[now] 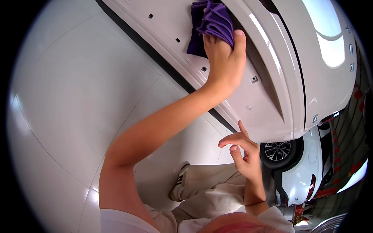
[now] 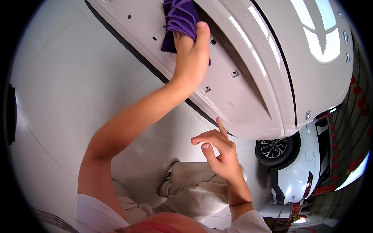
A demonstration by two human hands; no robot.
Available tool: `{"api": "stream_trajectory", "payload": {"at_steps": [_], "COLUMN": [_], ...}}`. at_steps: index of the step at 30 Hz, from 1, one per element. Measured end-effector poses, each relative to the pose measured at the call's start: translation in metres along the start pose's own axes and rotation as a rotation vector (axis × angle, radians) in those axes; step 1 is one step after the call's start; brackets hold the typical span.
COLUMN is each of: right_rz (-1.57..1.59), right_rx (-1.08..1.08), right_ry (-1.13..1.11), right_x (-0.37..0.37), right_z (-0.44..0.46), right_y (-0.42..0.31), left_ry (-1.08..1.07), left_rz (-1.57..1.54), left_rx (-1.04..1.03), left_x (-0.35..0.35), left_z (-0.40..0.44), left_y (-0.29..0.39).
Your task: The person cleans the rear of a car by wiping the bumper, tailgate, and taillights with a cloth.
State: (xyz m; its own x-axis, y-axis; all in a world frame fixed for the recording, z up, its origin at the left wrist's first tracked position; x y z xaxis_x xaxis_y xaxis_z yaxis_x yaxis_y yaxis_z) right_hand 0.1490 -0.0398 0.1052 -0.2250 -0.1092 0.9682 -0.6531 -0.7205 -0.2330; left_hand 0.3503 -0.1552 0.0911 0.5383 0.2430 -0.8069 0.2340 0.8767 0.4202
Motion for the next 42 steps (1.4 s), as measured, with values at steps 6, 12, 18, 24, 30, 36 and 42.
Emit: {"api": "stream_trajectory", "payload": {"at_steps": [6,12,18,24,30,36,42], "right_rz": [-0.027,-0.041,-0.056,-0.052,-0.06,-0.052,0.092], "right_rx": [0.019,0.025,0.011,0.024,0.043,0.045,0.196], "right_ry": [0.016,-0.004,-0.033,-0.008,-0.023,-0.035,-0.185], "right_x": [-0.003,-0.003,-0.008,-0.007,-0.006,-0.007,-0.01], "right_z": [0.003,0.0,0.002,0.003,0.002,0.006,0.003], "right_y": [-0.001,0.0,0.003,0.002,0.0,-0.003,-0.016], "left_ry": [-0.022,-0.05,-0.093,-0.086,-0.039,-0.284,-0.096], "left_rz": [0.004,0.182,0.114,0.119,0.234,0.141,-0.22], "left_rx": [0.002,-0.088,-0.174,-0.22,-0.241,-0.052,0.248], "left_x": [0.004,0.008,0.001,0.008,0.008,0.004,-0.015], "left_z": [0.013,0.014,-0.003,0.011,0.001,-0.053,-0.057], "left_y": [0.007,-0.011,-0.01,-0.009,-0.004,-0.023,0.002]}}
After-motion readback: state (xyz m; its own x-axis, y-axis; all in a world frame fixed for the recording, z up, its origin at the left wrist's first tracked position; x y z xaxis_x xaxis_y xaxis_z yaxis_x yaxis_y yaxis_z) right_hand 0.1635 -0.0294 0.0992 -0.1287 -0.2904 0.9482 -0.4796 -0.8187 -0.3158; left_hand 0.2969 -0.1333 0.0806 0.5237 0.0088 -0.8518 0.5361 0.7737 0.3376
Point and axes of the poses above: each hand's wrist, its own z-axis towards the middle knuckle, its own x-axis out of the back of the hand, y = z × x, the point moved 3 cm from there along z, towards the middle knuckle, and after that the axes turned 14 degrees about -z, right-handed, at the moved point
